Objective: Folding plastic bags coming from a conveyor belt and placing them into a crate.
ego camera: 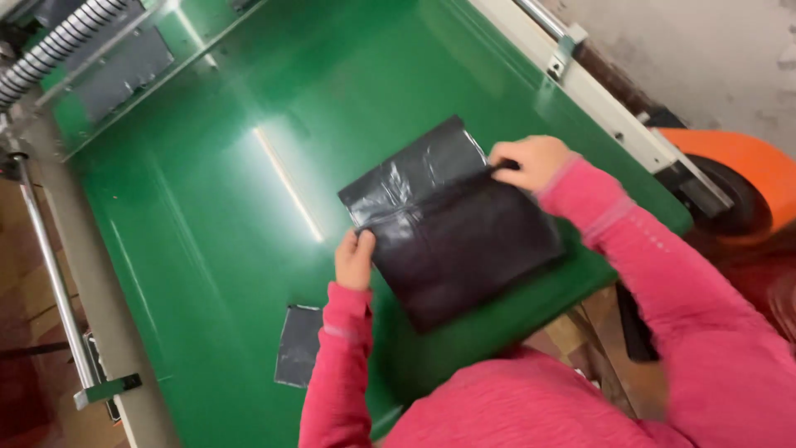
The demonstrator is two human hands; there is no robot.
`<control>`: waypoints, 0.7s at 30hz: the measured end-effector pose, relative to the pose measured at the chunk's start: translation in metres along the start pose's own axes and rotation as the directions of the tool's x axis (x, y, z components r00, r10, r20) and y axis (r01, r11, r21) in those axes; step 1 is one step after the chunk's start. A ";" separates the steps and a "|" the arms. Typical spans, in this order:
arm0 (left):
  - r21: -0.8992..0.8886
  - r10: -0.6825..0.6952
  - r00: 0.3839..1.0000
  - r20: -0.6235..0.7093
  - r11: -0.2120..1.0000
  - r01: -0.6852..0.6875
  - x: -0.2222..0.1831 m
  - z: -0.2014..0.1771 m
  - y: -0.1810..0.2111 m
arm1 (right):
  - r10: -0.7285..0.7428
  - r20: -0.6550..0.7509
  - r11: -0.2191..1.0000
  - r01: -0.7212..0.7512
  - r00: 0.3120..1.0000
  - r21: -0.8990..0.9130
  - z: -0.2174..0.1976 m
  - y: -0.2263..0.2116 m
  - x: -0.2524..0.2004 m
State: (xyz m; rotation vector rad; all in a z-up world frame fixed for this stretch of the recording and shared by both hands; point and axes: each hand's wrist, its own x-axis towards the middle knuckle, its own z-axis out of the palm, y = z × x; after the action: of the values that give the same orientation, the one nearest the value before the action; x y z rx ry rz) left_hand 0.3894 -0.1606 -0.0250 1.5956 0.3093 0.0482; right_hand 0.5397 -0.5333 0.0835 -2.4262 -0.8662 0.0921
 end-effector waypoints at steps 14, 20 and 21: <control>0.553 0.147 0.916 -0.372 0.828 0.091 0.081 -0.016 -0.057 | -0.150 0.140 0.945 0.183 0.979 -0.270 0.109 0.047 0.192; 0.934 0.302 0.903 -0.305 0.279 0.222 0.028 0.030 0.010 | 0.177 0.509 0.893 0.079 0.842 -0.442 0.126 0.030 0.197; 0.853 0.275 0.922 -0.273 0.512 0.100 0.021 0.040 0.008 | 0.083 0.390 0.909 0.090 0.917 -0.406 0.138 0.039 0.189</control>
State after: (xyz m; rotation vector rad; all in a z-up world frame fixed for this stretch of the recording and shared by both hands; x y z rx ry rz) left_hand 0.4195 -0.1947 -0.0221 2.6345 0.6197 0.3398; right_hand 0.6778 -0.3776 -0.0312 -2.8625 -1.1694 0.4613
